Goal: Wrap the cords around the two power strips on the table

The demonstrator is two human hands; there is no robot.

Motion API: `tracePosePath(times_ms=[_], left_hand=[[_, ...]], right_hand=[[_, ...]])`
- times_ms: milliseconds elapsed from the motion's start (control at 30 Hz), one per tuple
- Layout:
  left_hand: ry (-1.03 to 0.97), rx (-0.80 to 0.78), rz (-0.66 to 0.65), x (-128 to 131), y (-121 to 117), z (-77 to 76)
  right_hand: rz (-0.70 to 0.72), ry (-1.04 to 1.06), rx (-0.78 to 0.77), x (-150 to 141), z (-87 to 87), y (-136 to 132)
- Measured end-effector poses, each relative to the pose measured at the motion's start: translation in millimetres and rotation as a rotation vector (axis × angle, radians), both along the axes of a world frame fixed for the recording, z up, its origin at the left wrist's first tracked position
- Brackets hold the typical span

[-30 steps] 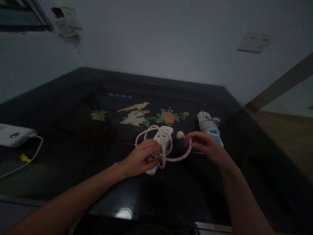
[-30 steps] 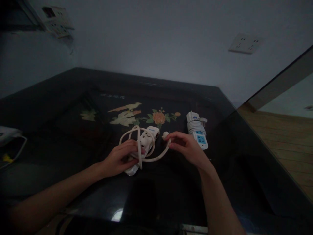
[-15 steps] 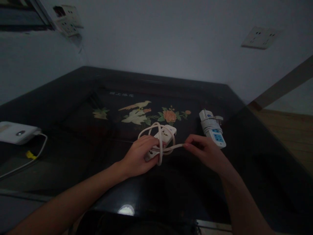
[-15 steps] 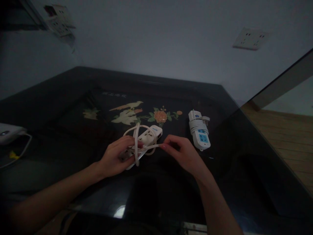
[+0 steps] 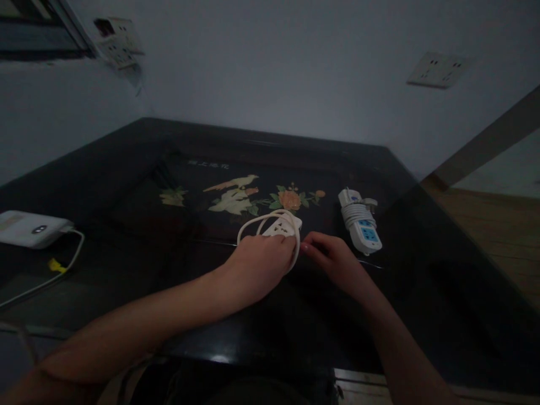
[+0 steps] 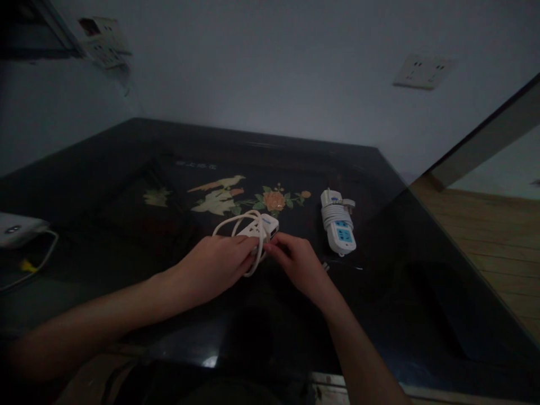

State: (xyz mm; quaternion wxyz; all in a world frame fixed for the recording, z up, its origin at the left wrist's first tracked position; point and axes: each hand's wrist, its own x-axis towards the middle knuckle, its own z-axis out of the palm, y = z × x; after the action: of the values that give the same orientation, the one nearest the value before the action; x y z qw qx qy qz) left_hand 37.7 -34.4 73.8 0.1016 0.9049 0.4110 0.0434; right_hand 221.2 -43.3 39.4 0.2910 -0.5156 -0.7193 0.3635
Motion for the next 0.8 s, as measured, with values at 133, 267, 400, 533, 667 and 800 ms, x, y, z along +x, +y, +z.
tracePosePath(times_ms=[133,267,400,533,667,800], left_hand=[[0.076,-0.049,-0.027,-1.1,10.4,6.3],[0.029,-0.057,-0.073,-7.5,19.4,3.3],[-0.022,-0.120,-0.024,-13.5,26.7,0.8],[-0.072,-0.162,-0.002,-17.7,33.3,0.5],[-0.052,-0.213,0.037,-19.2,37.5,4.6],[0.004,-0.190,0.038,-19.0,37.5,8.3]], right_hand=[[0.117,0.065,-0.124,0.4,2.0,-2.7],[0.178,0.116,-0.207,5.0,6.9,-3.0],[0.086,0.102,-0.187,26.8,8.1,2.2],[0.092,-0.008,-0.287,50.3,-1.1,9.0],[0.221,-0.146,-0.445,52.6,-14.5,14.2],[0.242,-0.200,-0.383,47.2,-17.4,16.0]])
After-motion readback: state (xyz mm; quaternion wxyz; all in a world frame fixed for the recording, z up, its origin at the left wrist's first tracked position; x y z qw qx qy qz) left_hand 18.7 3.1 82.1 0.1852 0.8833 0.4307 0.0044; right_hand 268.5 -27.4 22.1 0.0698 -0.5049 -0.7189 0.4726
